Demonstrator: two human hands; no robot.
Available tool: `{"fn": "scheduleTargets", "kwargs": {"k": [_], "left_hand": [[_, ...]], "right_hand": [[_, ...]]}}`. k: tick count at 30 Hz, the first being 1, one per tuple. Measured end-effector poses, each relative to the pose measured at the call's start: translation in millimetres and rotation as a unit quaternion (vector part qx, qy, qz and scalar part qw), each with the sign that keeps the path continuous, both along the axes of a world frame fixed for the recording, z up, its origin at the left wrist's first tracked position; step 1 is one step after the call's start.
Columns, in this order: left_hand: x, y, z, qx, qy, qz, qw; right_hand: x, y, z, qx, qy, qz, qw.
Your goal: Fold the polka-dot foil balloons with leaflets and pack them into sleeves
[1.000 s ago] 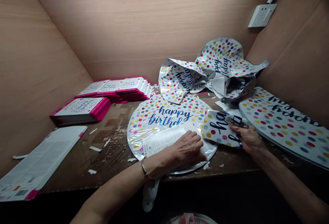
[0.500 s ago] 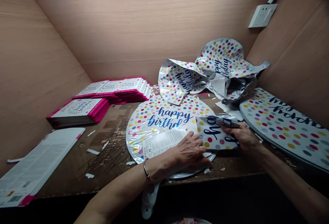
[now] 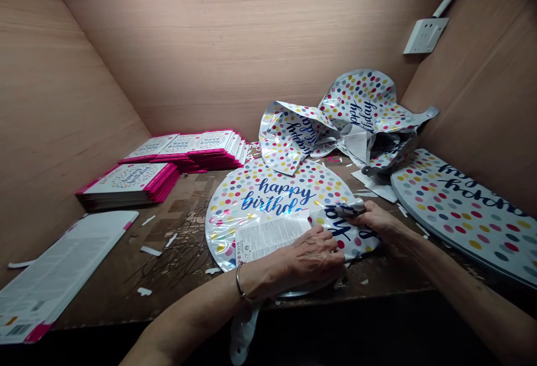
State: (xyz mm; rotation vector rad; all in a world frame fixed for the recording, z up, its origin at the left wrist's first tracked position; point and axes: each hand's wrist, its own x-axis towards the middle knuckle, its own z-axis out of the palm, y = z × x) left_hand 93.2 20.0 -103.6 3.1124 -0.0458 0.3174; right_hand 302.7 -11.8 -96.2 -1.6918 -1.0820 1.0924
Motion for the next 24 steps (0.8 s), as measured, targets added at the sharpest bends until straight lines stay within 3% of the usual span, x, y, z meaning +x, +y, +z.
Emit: {"fn": "scheduleTargets", "kwargs": {"k": [3, 5, 6, 8, 10, 12, 15, 24], "left_hand": [[-1, -1, 3.9, -0.023, 0.016, 0.0, 1.0], [-3, -2, 8.2, -0.031, 0.021, 0.001, 0.999], [-3, -3, 10.2, -0.032, 0.022, 0.003, 0.999], [-3, -4, 12.8, -0.033, 0.027, 0.004, 0.999], [-3, -4, 12.8, -0.034, 0.027, 0.007, 0.999], [-1, -4, 10.2, -0.036, 0.01, 0.015, 0.999], [0, -2, 3.4, -0.032, -0.028, 0.026, 0.999], [0, 3, -8.7, -0.014, -0.067, -0.015, 0.998]], "right_hand": [[4, -1, 6.9, -0.014, -0.044, 0.02, 0.999], [7, -3, 15.8, 0.057, -0.171, 0.001, 0.984], [8, -4, 20.3, 0.122, -0.253, -0.002, 0.96], [6, -6, 26.1, 0.266, -0.393, 0.06, 0.878], [0, -7, 25.1, 0.343, -0.445, 0.213, 0.799], [-9, -8, 18.2, 0.327, -0.455, 0.359, 0.746], [-20, -11, 7.2, 0.278, -0.463, 0.419, 0.73], [-40, -11, 10.2, 0.278, -0.513, 0.395, 0.71]]}}
